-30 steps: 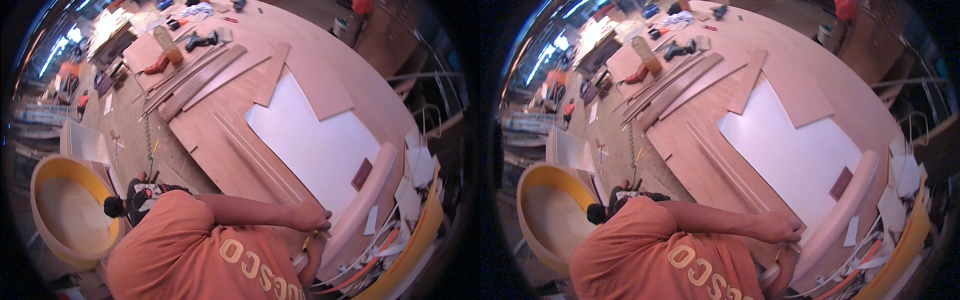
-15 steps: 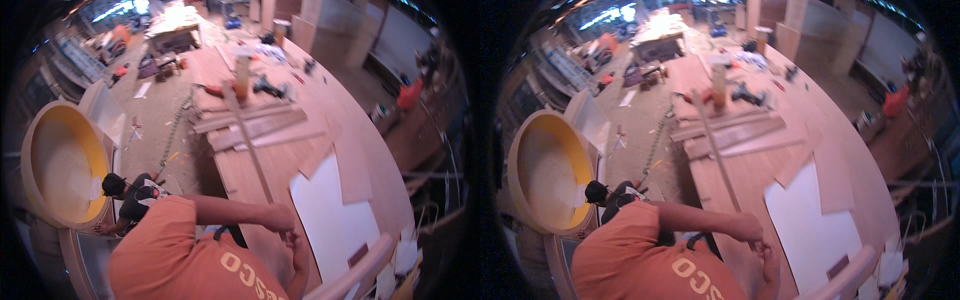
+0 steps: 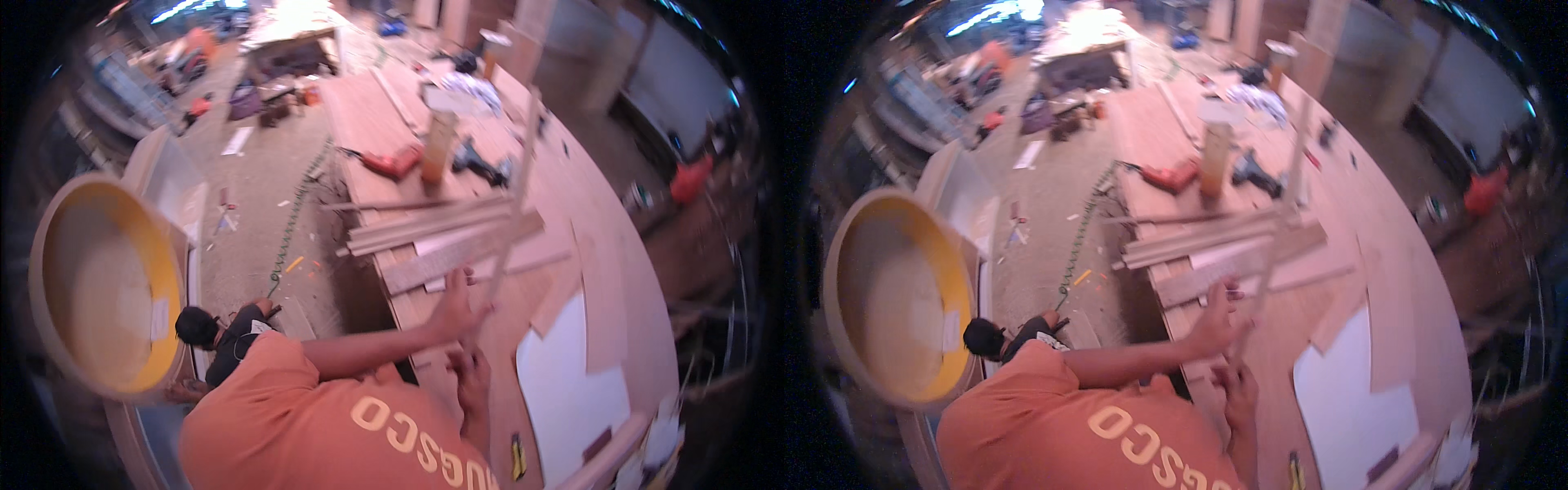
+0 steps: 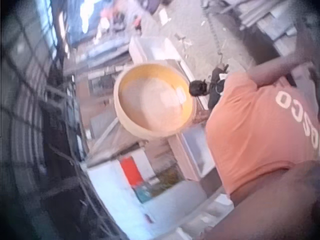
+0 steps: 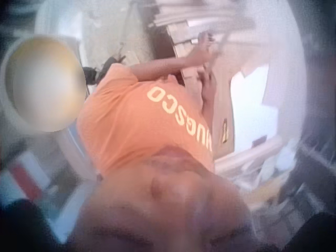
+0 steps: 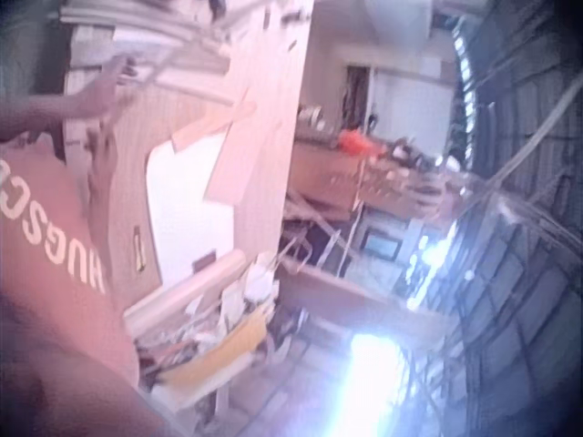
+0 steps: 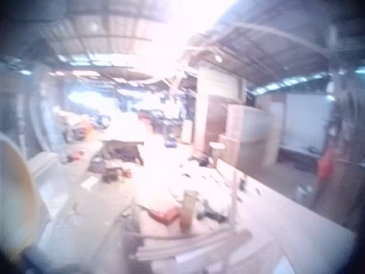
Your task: The person uses a utility knife to cut a white laminate sheet along the edge of a wooden board and then handles various thin wood strips on a workbench.
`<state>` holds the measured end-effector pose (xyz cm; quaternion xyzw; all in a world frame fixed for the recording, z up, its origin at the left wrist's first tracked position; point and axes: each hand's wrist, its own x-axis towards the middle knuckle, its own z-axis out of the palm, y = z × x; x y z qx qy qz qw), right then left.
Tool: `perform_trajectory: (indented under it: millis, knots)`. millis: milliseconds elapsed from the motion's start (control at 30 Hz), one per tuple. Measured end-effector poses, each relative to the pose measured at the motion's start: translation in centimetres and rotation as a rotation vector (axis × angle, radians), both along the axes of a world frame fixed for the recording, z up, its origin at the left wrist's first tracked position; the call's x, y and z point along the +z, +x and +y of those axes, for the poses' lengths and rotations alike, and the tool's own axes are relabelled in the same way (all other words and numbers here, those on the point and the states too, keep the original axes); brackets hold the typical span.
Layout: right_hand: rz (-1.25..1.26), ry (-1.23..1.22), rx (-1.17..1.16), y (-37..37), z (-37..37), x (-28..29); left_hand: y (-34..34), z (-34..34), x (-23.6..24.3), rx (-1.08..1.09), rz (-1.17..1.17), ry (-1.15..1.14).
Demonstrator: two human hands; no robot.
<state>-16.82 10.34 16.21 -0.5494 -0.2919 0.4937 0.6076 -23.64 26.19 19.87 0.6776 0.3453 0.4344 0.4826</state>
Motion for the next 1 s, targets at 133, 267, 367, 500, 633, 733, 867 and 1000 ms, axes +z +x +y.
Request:
perform_trajectory:
  millis: [133, 267, 367, 500, 633, 733, 867, 1000]
  knots:
    - [-0.083, -0.015, 0.173, -1.7, 5.9, -3.9, 0.0, 3.8, -0.9, -0.040, -0.013, 0.005]
    - [-0.262, -0.092, 0.231, -2.2, 7.1, -1.7, -2.6, 12.1, -2.9, -0.065, 0.272, 0.084]
    - [-0.165, -0.297, 0.202, -0.9, 5.1, -4.0, -6.6, 19.3, -5.3, -0.067, 0.561, 0.313]
    - [-0.296, -0.447, 0.189, 0.3, 4.4, -6.2, -9.0, 24.5, -9.3, -0.007, 0.817, 0.460]
    - [-0.534, -0.517, 0.199, 1.3, 8.4, -7.2, -9.0, 26.9, -12.5, -0.014, 0.769, 0.649]
    - [-0.409, -0.539, 0.182, 0.5, 12.7, -7.5, -9.3, 27.9, -13.6, 0.010, 0.801, 0.668]
    - [-0.054, -0.549, 0.053, -2.1, 17.4, -9.5, -8.8, 27.6, -12.8, -0.047, 0.766, 0.597]
    - [0.115, -0.640, 0.003, -3.8, 20.9, -10.5, -8.3, 25.4, -11.5, 0.064, 0.760, 0.590]
